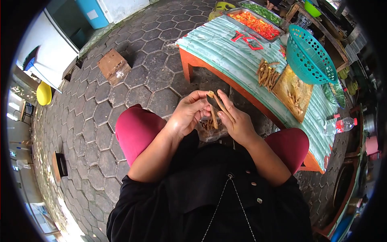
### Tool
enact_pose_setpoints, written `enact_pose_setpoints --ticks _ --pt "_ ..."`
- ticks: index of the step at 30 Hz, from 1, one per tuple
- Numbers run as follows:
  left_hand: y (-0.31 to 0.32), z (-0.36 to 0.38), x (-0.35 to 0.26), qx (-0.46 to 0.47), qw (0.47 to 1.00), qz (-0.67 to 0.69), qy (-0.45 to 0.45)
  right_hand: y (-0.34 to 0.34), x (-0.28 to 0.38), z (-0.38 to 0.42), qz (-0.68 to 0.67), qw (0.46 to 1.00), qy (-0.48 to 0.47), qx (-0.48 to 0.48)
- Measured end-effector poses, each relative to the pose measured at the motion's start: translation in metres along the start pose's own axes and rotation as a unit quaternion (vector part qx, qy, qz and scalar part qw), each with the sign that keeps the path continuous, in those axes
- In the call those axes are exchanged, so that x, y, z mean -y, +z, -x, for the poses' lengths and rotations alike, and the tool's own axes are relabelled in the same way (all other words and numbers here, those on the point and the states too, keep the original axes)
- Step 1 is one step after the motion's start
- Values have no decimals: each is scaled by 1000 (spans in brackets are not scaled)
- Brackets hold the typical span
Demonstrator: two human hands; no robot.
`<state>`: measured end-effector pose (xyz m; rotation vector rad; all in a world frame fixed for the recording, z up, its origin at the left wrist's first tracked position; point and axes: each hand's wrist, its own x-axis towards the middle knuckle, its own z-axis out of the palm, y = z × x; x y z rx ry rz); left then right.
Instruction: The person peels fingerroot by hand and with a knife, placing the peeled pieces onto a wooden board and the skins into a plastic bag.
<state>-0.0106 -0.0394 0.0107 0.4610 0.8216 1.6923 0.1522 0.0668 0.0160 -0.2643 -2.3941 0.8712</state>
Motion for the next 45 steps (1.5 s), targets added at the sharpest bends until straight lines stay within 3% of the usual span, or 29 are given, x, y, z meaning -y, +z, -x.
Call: enact_pose_setpoints --ticks 14,26,31,40,45 --pt "6 0 10 46 998 -52 7 -8 -4 2 -8 1000 -7 17" --pt "16 1 17 16 989 -142 46 -4 -6 4 -104 994 20 12" --pt "19 9 13 -4 984 -176 -6 -11 -3 6 -78 995 61 32" --pt "10 5 13 37 972 -229 -17 -14 -9 5 -151 986 63 40" --pt "13 8 6 85 956 -281 13 -26 -8 1 -292 939 158 87"
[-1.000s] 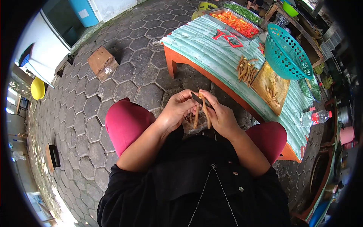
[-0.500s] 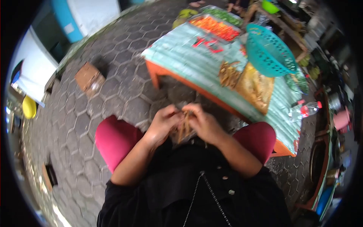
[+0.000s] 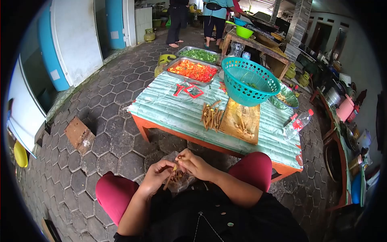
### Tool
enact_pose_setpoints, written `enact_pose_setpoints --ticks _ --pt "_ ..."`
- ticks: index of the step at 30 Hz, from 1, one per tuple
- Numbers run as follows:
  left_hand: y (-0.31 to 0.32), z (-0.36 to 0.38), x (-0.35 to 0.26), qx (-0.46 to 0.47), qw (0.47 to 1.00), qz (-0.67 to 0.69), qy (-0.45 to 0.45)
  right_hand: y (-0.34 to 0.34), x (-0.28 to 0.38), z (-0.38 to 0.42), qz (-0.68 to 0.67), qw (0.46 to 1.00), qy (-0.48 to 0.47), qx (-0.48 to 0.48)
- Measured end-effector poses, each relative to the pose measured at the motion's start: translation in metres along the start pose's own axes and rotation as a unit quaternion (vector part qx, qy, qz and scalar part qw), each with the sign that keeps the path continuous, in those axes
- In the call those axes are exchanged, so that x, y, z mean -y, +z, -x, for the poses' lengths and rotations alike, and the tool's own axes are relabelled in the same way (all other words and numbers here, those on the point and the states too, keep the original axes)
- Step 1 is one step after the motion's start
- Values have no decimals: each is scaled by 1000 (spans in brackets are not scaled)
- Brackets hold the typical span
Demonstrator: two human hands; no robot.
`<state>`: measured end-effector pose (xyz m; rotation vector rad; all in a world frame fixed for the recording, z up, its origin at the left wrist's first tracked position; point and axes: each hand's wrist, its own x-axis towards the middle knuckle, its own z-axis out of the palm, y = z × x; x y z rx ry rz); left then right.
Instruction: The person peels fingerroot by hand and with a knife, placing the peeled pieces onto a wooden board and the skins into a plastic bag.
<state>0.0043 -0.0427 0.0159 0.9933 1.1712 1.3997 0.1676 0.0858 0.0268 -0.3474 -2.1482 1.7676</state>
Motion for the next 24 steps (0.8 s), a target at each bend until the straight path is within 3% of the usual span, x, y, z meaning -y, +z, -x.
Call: enact_pose_setpoints --ticks 3,4,5,7,10,14,16,20,24 --pt "3 3 -4 -11 999 37 -32 -5 -9 -2 104 991 -53 -72" --pt "6 3 -5 -29 995 76 -60 -4 -14 -2 247 960 -64 -114" --pt "8 1 -5 -30 995 76 -58 0 -16 0 248 960 -66 -113" --pt "13 1 -4 -68 983 128 -108 8 -15 3 460 861 -107 -189" --pt "22 2 -8 -85 979 111 -146 14 -6 3 537 822 -75 -176" --pt "19 -2 9 -42 985 105 -131 19 -11 1 582 790 -86 -171" --pt "23 -5 18 -47 995 67 -62 19 -14 1 604 767 -116 -181" --pt "20 -8 23 -41 993 92 -55 18 -10 1 612 763 -114 -173" --pt "17 -8 18 -76 993 74 -60 9 -17 2 577 795 -56 -179"
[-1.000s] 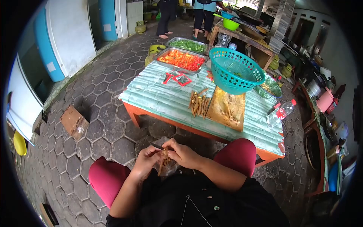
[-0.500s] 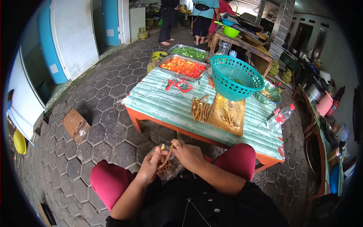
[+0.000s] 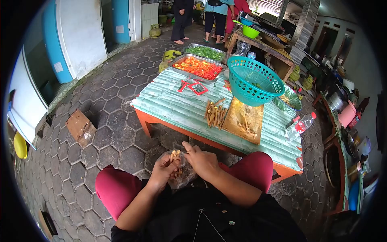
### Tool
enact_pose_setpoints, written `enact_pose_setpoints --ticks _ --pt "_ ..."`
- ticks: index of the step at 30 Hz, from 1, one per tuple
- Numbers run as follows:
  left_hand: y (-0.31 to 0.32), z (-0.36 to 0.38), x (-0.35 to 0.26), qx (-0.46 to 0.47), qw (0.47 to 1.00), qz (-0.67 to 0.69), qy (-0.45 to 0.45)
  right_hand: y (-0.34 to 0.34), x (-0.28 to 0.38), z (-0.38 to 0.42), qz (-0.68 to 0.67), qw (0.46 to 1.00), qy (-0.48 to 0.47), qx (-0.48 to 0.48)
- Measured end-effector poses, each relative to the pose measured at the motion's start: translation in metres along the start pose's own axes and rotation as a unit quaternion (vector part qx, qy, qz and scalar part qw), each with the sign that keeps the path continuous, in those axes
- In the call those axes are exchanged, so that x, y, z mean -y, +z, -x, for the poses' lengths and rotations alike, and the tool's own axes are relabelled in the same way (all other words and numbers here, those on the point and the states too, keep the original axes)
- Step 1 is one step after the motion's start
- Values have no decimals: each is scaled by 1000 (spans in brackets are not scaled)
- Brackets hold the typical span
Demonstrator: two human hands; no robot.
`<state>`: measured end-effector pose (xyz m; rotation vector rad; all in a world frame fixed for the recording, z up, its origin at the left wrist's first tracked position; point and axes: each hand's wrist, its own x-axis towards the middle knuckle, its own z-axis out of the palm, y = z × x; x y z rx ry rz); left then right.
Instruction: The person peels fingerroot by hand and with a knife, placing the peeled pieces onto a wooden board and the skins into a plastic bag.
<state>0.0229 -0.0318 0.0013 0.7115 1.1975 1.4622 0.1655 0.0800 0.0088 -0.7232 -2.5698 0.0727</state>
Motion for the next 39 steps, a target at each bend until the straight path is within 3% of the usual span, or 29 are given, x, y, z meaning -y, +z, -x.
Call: enact_pose_setpoints --ticks 3,7,9,11,12,19,24,39 --pt "5 3 -13 -34 999 -18 4 -12 -3 -4 -77 995 46 46" --pt "3 5 -17 -43 999 2 -4 -11 5 -8 -267 962 -60 0" --pt "2 5 -16 -42 998 41 -17 -18 11 -7 -291 953 -63 52" --pt "-2 4 -14 -26 996 85 -24 -17 13 -6 -284 954 -31 85" --pt "-1 3 -15 -21 996 90 -20 -10 11 -5 -254 964 -71 19" --pt "-5 4 -12 -17 992 125 -25 -8 10 -5 -219 973 -66 34" --pt "-7 5 -15 -22 973 229 -36 -4 10 -6 -231 970 -74 34" --pt "-10 2 -1 -24 966 257 -24 0 11 -7 -280 957 -58 59"
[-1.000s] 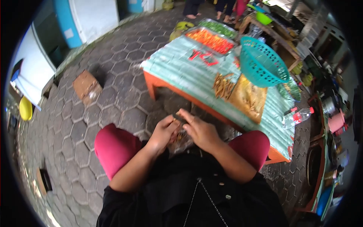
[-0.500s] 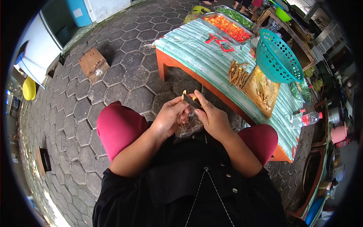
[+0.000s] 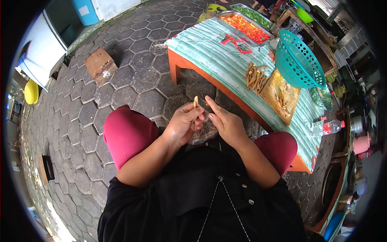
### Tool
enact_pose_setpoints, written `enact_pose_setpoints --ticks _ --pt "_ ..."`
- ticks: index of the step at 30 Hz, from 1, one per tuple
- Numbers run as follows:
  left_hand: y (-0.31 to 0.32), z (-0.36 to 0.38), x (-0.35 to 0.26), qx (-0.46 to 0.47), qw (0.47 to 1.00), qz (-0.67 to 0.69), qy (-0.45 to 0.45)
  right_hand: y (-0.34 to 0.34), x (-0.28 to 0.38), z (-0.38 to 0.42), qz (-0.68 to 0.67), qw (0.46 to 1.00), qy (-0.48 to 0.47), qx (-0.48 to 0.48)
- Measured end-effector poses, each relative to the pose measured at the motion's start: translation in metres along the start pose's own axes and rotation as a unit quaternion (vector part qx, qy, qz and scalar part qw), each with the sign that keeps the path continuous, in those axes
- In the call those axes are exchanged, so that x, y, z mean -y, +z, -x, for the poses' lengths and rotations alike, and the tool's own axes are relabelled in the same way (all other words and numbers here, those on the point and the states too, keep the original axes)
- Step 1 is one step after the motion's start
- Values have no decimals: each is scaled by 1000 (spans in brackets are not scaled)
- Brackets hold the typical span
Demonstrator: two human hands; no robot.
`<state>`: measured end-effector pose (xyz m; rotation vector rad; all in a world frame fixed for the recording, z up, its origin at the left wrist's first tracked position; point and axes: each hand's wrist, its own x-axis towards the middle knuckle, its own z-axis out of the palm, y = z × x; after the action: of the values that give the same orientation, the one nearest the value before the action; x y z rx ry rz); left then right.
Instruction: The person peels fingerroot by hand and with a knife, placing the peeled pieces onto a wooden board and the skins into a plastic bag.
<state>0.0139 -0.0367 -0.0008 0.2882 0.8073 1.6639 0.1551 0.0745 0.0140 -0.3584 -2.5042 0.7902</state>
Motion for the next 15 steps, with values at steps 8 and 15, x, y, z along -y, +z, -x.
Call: enact_pose_setpoints --ticks 8,15 --pt "5 2 0 -17 1000 -10 11 -2 4 -1 -148 988 41 17" --pt "5 2 1 -13 999 -22 24 -8 4 -2 -90 993 59 52"
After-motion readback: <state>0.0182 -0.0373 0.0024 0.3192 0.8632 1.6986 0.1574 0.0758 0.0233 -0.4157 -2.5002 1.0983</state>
